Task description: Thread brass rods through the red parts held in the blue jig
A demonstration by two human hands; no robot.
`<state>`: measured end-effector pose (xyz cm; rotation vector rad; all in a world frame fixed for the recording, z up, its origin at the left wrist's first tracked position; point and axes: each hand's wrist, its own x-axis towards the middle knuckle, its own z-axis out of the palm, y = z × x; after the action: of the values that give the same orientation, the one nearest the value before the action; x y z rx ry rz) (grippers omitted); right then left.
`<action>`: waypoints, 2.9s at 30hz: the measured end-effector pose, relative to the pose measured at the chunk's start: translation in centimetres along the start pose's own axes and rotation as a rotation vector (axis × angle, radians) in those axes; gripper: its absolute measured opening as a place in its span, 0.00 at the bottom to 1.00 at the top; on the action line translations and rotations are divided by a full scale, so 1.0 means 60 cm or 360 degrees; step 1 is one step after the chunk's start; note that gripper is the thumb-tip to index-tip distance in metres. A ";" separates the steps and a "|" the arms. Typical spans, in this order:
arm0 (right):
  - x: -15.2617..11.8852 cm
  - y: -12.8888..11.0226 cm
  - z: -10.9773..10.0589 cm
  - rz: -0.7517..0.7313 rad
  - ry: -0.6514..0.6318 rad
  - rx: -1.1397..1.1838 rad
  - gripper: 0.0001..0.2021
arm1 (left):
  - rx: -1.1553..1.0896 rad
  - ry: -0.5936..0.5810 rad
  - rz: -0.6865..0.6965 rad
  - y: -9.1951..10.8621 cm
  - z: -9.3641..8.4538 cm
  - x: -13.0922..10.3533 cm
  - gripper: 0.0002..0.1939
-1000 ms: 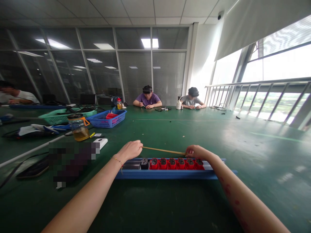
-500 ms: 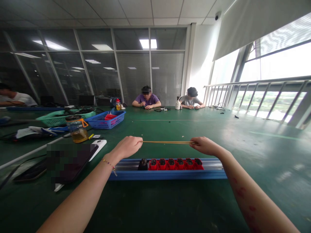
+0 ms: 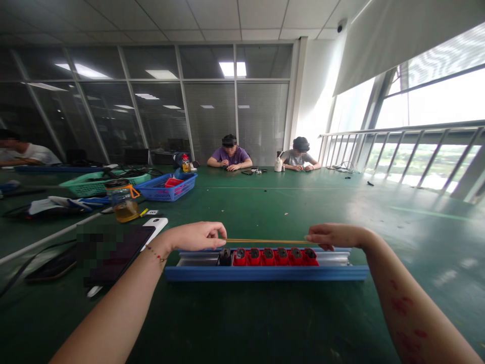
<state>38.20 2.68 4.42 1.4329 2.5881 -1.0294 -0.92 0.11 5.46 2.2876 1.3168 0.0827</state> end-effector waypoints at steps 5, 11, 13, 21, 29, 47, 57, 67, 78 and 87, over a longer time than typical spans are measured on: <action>0.010 0.004 0.003 0.0072 -0.0108 0.0012 0.23 | -0.0135 -0.0115 -0.0076 -0.009 0.001 0.001 0.20; 0.015 0.012 0.006 0.0100 -0.0148 0.0037 0.24 | -0.0151 -0.0188 -0.0071 -0.018 0.008 0.011 0.19; 0.016 0.016 0.007 0.0101 -0.0153 0.0044 0.23 | -0.0160 -0.0191 -0.0086 -0.018 0.010 0.012 0.19; 0.024 0.028 0.011 0.0102 -0.0188 0.0042 0.23 | -0.0151 -0.0249 -0.0101 -0.021 0.014 0.016 0.18; 0.028 0.034 0.016 0.0087 -0.0178 0.0117 0.23 | -0.0255 -0.0287 -0.0103 -0.023 0.016 0.018 0.19; 0.029 0.032 0.018 0.0099 -0.0125 0.0178 0.23 | 0.0166 0.0142 -0.0040 -0.016 -0.005 0.006 0.17; 0.019 0.028 0.013 0.0059 -0.0141 0.0227 0.23 | 0.0526 0.0768 0.0043 0.015 -0.027 -0.023 0.16; 0.016 0.046 0.009 0.0031 -0.0177 0.0176 0.23 | 0.0572 0.1059 -0.0078 -0.049 -0.032 0.004 0.12; 0.019 0.057 0.009 -0.0071 -0.0095 0.0077 0.23 | 0.0363 0.0645 -0.0221 -0.117 0.062 0.095 0.09; 0.010 0.045 -0.003 -0.0124 0.0146 0.0191 0.20 | 0.0349 0.0504 -0.0223 -0.147 0.081 0.113 0.06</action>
<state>39.96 4.20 2.91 1.4475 2.7090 -1.1745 -2.94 7.46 -4.03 2.4274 1.7179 0.2749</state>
